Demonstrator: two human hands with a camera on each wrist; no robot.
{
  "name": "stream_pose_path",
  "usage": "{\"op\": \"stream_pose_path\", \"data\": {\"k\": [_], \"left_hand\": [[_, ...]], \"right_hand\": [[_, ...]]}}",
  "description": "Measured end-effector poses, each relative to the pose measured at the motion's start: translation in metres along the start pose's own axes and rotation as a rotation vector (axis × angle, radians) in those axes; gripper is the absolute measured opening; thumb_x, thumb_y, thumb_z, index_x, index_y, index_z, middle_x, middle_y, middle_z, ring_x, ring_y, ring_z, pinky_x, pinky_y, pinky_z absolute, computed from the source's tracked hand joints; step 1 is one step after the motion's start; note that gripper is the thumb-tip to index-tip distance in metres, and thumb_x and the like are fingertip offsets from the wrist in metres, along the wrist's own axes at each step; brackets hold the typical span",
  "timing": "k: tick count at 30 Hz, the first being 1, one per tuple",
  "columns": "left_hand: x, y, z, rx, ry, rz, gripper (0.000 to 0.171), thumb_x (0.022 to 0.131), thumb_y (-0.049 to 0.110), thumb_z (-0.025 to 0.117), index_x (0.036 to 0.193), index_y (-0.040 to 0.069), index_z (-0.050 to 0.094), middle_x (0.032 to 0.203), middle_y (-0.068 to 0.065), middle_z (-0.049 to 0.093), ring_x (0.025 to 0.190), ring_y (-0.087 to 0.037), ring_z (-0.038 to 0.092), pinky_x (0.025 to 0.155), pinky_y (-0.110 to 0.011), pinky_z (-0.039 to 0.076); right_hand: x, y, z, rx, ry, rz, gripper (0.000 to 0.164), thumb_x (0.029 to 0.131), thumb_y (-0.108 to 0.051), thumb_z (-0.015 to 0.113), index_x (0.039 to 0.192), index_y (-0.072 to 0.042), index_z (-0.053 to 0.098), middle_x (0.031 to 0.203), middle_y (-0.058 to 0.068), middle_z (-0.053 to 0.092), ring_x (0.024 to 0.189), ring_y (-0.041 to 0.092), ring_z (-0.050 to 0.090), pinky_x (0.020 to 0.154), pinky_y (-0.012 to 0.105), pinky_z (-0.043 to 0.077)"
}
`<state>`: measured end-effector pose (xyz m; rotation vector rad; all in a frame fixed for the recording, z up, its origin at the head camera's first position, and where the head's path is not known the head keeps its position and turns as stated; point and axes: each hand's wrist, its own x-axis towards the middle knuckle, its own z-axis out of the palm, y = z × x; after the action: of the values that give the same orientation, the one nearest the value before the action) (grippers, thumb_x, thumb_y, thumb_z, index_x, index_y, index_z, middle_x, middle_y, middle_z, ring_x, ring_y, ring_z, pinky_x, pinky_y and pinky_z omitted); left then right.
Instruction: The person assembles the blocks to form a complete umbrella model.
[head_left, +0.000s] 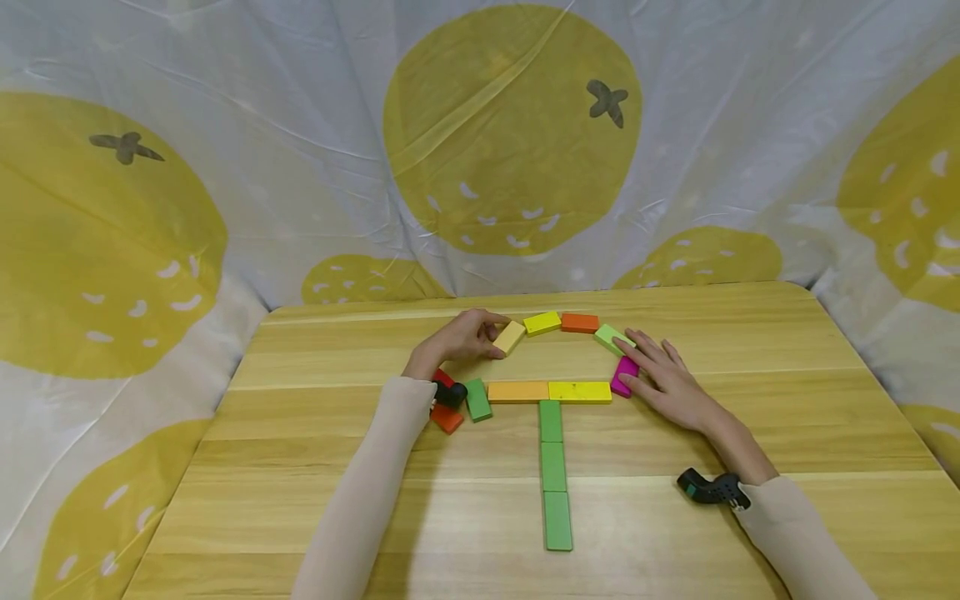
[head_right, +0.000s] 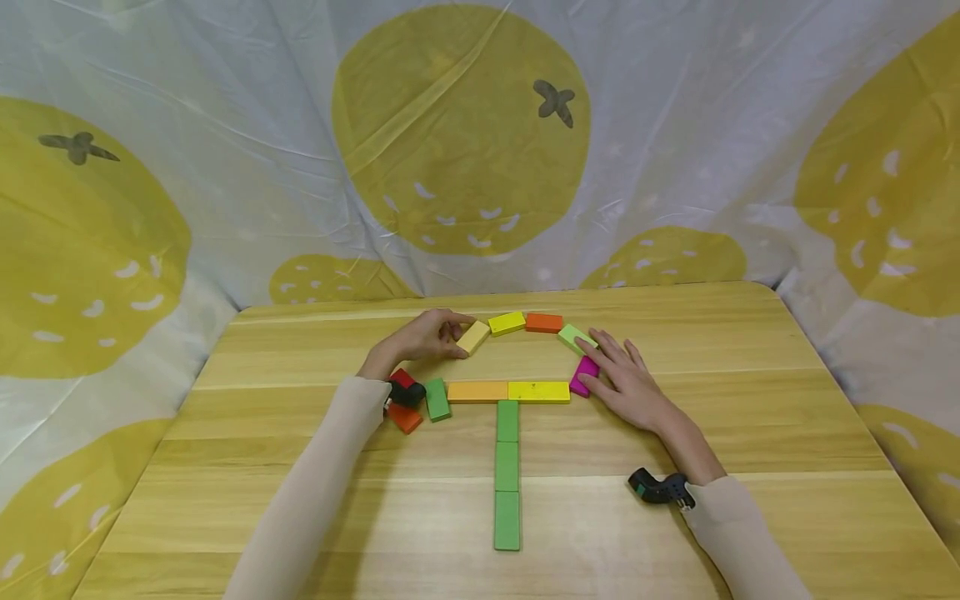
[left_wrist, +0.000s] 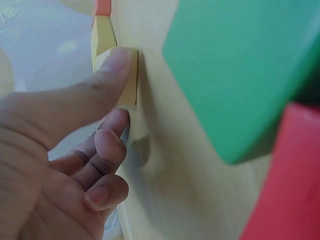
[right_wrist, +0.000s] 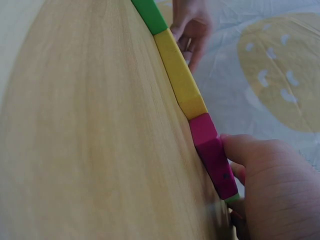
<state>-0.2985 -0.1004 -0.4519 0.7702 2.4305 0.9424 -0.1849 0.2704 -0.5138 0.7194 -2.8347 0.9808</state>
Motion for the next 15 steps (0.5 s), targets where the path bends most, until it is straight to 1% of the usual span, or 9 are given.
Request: {"op": "stream_pose_path", "data": {"k": [3,7,15], "left_hand": [[0.001,0.0004,0.0011,0.027,0.004,0.007,0.063,0.089,0.013,0.083,0.146,0.0,0.058,0.099,-0.01,0.062,0.086,-0.016,0.053,0.079,-0.024,0.046],[0.0018,0.0005,0.0022,0.04,0.005,0.006,0.064,0.09,0.017,0.082,0.146,0.0,0.057,0.098,-0.008,0.061,0.084,-0.016,0.052,0.079,-0.025,0.045],[-0.0003,-0.0022,0.003,0.05,0.019,0.009,0.061,0.091,0.017,0.081,0.144,-0.001,0.058,0.097,-0.008,0.061,0.086,-0.016,0.053,0.08,-0.025,0.046]], "right_hand": [[-0.0001,0.0,0.0002,-0.003,0.0,-0.001,0.06,0.106,-0.024,0.056,0.161,-0.011,0.037,0.167,0.026,0.027,0.155,0.052,0.02,0.124,0.07,0.004],[0.0001,-0.0004,0.0003,-0.003,0.001,-0.001,0.06,0.106,-0.024,0.056,0.161,-0.011,0.037,0.168,0.026,0.027,0.155,0.052,0.02,0.124,0.07,0.004],[0.0009,0.0003,0.0007,-0.003,-0.005,0.008,0.06,0.106,-0.025,0.056,0.162,-0.013,0.036,0.168,0.025,0.026,0.156,0.051,0.019,0.124,0.069,0.003]]}}
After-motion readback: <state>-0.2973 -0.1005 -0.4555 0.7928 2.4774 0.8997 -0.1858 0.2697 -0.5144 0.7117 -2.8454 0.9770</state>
